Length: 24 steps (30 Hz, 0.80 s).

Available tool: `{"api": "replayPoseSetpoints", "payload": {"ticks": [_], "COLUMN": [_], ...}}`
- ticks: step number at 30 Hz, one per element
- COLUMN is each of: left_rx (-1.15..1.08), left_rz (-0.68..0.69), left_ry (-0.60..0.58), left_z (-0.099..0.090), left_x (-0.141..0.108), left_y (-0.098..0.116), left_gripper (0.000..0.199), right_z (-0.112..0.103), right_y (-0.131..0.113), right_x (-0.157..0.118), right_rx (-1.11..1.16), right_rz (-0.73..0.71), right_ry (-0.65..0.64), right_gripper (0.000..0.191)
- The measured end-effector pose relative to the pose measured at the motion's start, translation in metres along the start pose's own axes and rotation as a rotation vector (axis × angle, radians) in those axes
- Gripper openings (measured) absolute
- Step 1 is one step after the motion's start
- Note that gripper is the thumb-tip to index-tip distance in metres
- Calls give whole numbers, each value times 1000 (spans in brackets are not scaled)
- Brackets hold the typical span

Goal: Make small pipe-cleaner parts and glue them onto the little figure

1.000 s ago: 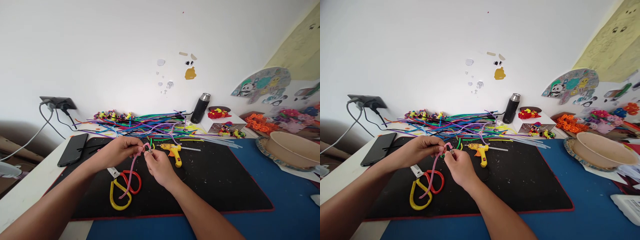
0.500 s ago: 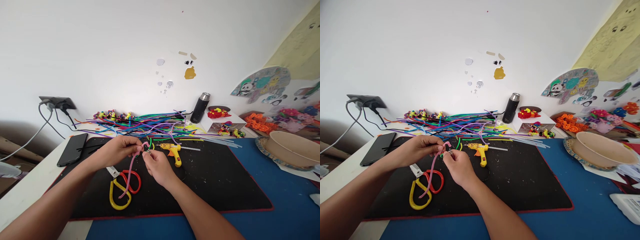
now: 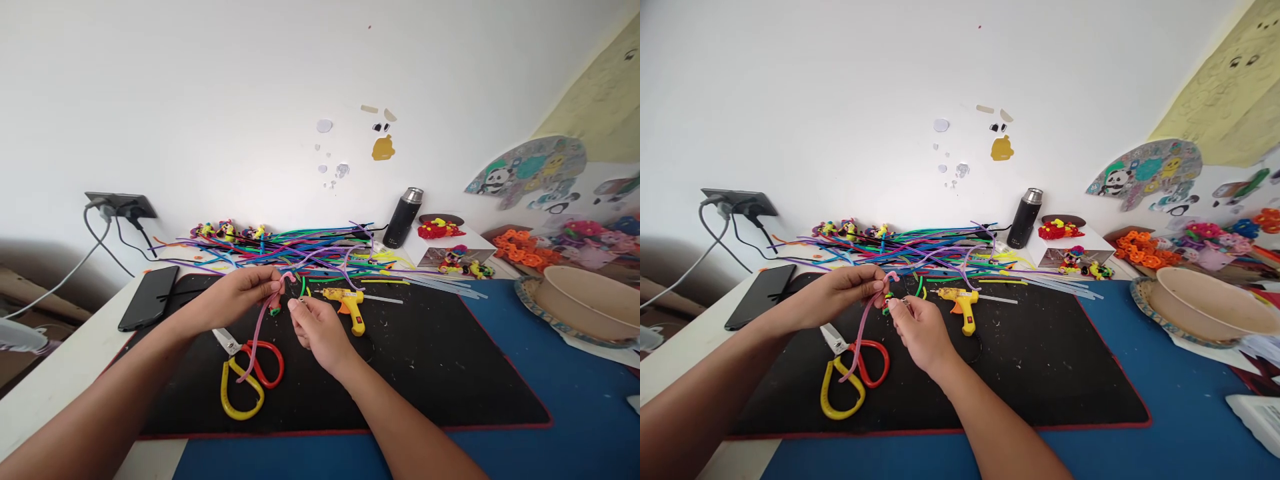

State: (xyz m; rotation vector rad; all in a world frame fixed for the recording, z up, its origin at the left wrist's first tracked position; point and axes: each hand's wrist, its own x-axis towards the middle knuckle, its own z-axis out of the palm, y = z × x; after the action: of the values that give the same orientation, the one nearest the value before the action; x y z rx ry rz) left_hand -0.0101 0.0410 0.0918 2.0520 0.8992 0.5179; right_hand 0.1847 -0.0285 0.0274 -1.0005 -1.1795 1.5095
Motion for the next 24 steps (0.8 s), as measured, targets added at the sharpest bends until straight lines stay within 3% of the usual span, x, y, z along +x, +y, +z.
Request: {"api": "replayPoseSetpoints", "payload": {"ticks": [4,11,24], "left_rx": [50,3,36], "left_rz": [-23,-75,-26], "left_ry": [47,53,-53], "left_z": [-3,-8,-8], "left_x": [-2,-5,-3], "left_y": [3,-1,-9], "left_gripper": [47,49,46], "right_z": [-1,0,11], "right_y": [-2,10,4], "right_x": [0,-1,-10], "right_rx": [30,-192,-388], "right_rz": [27,-41,-130], "right_ry": [16,49,23], "right_gripper": [55,50,44]}}
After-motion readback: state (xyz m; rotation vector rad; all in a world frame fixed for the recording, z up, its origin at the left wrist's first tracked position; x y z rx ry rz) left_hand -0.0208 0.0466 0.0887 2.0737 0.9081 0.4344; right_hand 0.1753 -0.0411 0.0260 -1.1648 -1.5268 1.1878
